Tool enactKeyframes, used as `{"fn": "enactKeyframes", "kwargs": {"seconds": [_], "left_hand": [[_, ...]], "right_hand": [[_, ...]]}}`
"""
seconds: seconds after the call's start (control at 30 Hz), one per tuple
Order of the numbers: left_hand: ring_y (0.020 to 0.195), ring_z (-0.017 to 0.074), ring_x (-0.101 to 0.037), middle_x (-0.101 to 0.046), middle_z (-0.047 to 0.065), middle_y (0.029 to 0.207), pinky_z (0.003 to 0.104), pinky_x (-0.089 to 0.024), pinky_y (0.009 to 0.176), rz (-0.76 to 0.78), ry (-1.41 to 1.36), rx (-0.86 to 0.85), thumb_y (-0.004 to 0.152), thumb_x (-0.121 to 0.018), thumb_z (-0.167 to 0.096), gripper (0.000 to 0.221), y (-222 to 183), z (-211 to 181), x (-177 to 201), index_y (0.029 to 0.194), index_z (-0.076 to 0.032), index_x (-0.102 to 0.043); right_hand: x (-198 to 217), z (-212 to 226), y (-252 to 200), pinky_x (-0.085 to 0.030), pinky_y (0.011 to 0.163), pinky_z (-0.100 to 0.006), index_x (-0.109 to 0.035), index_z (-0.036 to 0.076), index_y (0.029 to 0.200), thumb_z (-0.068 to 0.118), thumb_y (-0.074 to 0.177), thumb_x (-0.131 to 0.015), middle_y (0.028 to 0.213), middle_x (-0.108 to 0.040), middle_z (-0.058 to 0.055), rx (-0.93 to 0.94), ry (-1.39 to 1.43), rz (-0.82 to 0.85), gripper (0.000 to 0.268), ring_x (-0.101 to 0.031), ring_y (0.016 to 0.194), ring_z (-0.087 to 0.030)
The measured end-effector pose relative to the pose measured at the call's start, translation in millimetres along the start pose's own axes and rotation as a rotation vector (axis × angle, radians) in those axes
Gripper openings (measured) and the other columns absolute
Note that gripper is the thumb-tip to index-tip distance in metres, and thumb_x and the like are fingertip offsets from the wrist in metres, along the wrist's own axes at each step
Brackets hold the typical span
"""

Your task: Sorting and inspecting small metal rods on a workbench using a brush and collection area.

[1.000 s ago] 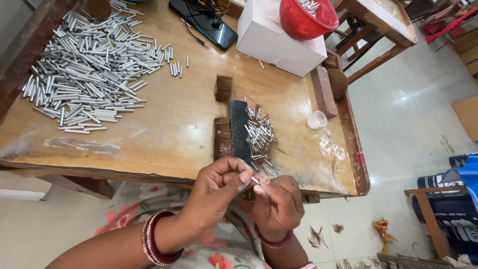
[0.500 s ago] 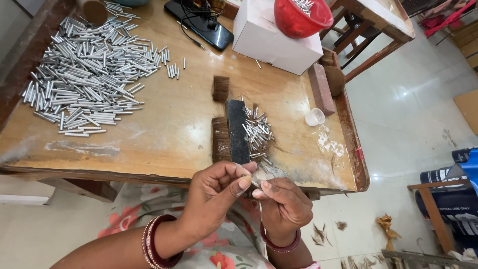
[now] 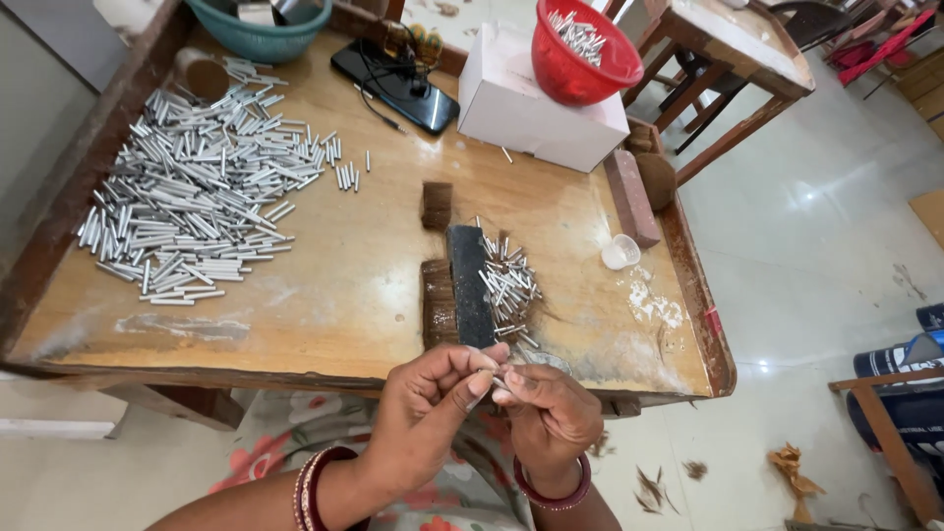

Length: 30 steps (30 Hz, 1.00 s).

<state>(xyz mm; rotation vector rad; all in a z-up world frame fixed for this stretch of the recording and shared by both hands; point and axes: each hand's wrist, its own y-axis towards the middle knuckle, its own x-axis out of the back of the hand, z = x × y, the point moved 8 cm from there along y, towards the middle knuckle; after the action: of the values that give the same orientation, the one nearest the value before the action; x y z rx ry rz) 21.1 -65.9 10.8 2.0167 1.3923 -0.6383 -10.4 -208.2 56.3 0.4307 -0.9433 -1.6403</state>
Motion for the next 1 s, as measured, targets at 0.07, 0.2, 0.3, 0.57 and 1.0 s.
{"fn": "enactKeyframes", "kwargs": {"seconds": [0.07,0.2,0.3,0.57,1.0], "left_hand": [[0.115,0.0095,-0.067,-0.075,0.003,0.1,0.033,-0.049,0.104,0.009,0.001,-0.03,0.099,-0.063,-0.012,0.014,-1.6,-2.7,-2.2,0.103,0.001,-0.067],[0.108,0.0102,-0.068,-0.076,0.004,0.097,0.035,-0.05,0.11,0.049,0.146,-0.143,0.103,-0.063,-0.01,0.014,-4.1,-3.0,-0.4,0.101,0.003,-0.068],[0.095,0.0081,-0.067,-0.076,0.003,0.094,0.035,-0.049,0.109,0.004,0.106,-0.133,0.102,-0.066,-0.008,0.011,-8.8,0.7,2.4,0.099,0.002,-0.067],[0.107,0.0113,-0.067,-0.076,0.008,0.104,0.035,-0.053,0.097,-0.025,0.075,-0.096,0.099,-0.067,-0.007,0.012,-6.3,11.6,15.8,0.102,0.004,-0.069],[0.146,0.0566,-0.024,-0.022,0.037,0.157,0.053,-0.032,0.111,0.164,1.511,-0.236,0.054,-0.096,-0.031,0.09,59.4,-49.0,37.2,0.132,-0.009,-0.057]], "right_hand": [[-2.7,7.2,1.5,-0.062,0.072,-0.026,-0.07,0.003,0.096,-0.007,0.09,-0.075,0.092,-0.076,-0.014,0.065,-0.06,0.029,0.012,-0.076,0.077,-0.015],[-5.3,7.3,1.3,-0.061,0.071,-0.026,-0.071,0.001,0.095,-0.005,0.085,-0.078,0.092,-0.076,-0.014,0.067,-0.031,0.054,0.014,-0.074,0.078,-0.015],[-2.6,-3.0,-6.3,-0.061,0.068,-0.025,-0.07,0.001,0.094,-0.006,0.087,-0.077,0.09,-0.076,-0.014,-0.017,0.014,0.054,0.012,-0.075,0.076,-0.015],[-7.0,4.9,0.2,-0.061,0.069,-0.025,-0.069,0.002,0.092,-0.004,0.086,-0.079,0.092,-0.076,-0.014,0.043,-0.058,0.075,0.013,-0.076,0.079,-0.016],[-15.8,-35.2,37.0,-0.053,0.098,-0.036,-0.069,-0.001,0.118,0.005,0.09,-0.075,0.125,-0.07,-0.019,-0.11,-0.374,0.265,0.029,-0.069,0.116,-0.028]]}}
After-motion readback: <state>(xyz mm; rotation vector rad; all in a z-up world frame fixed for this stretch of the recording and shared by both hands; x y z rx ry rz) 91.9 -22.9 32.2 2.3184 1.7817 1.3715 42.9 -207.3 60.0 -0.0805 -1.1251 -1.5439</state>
